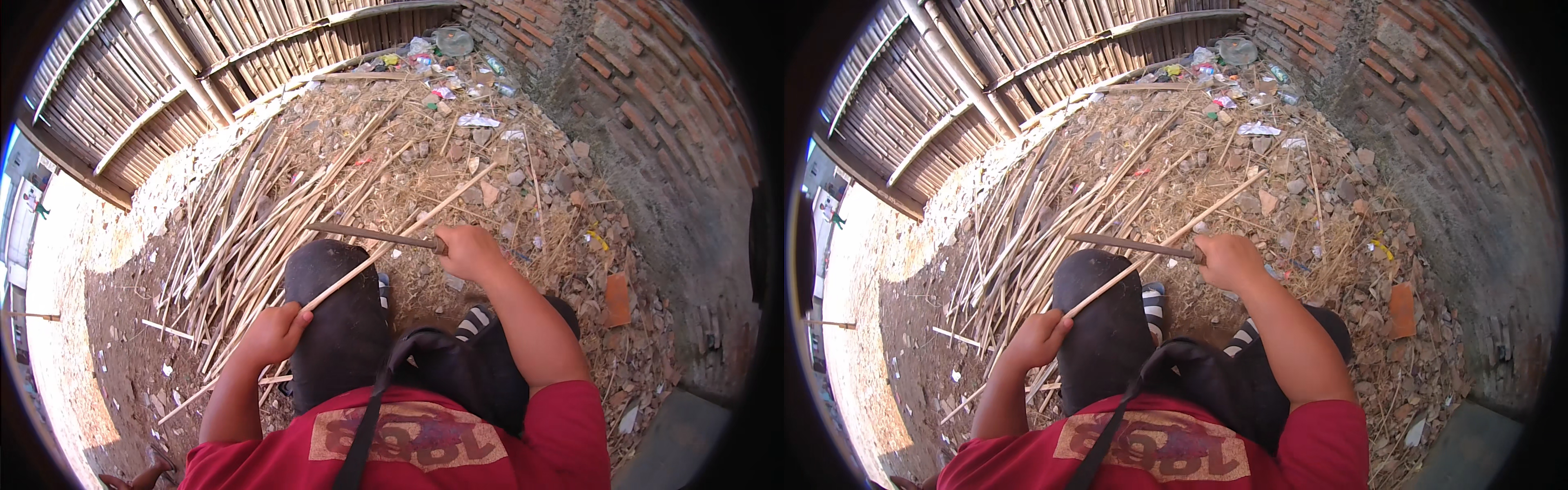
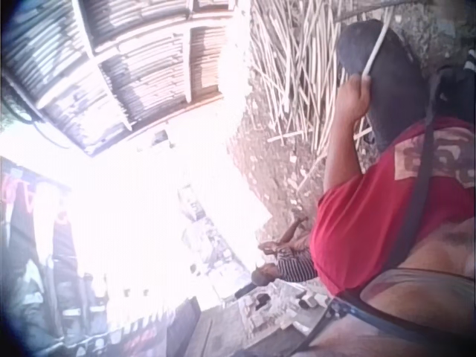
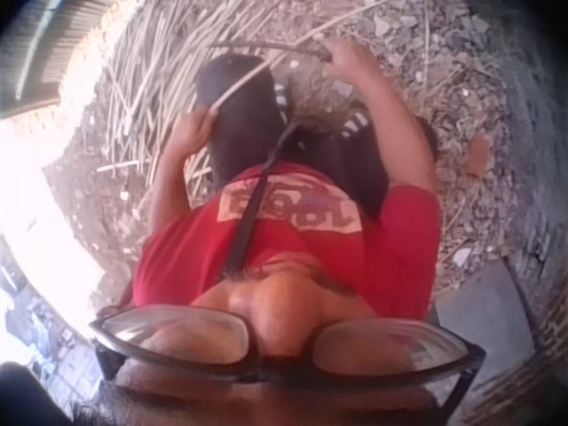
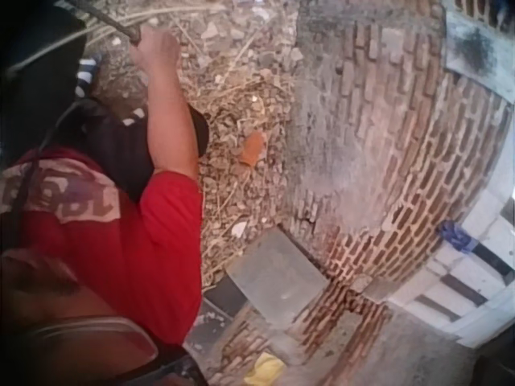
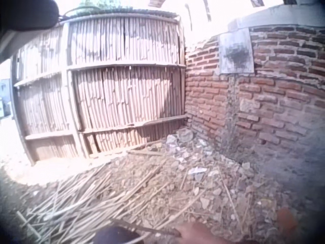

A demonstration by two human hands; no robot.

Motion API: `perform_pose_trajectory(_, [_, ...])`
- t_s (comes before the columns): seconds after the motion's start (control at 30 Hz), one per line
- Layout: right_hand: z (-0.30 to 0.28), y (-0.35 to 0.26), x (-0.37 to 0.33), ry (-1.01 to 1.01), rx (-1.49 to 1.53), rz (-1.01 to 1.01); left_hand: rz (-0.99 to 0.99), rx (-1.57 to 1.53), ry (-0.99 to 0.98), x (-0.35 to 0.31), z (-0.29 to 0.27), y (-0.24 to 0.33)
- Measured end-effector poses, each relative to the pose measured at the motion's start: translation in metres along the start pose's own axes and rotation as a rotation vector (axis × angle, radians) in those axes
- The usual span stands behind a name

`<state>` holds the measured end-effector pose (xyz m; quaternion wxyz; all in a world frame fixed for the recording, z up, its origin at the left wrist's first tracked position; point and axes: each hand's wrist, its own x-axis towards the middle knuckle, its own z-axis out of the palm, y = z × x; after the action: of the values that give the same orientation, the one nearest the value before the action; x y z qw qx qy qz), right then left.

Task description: The person scrapes thin bamboo sticks with a large blade while seated on the ground.

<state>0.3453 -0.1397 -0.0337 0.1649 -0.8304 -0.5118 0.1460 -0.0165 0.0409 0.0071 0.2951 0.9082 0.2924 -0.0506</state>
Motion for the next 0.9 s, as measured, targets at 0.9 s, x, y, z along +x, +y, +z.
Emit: perform_pose_trajectory(0.9, [0.022,0.045,-0.001,0.174,0.212,0.16,-0.019,-0.123,-0.026,0.007,0.003,-0.005])
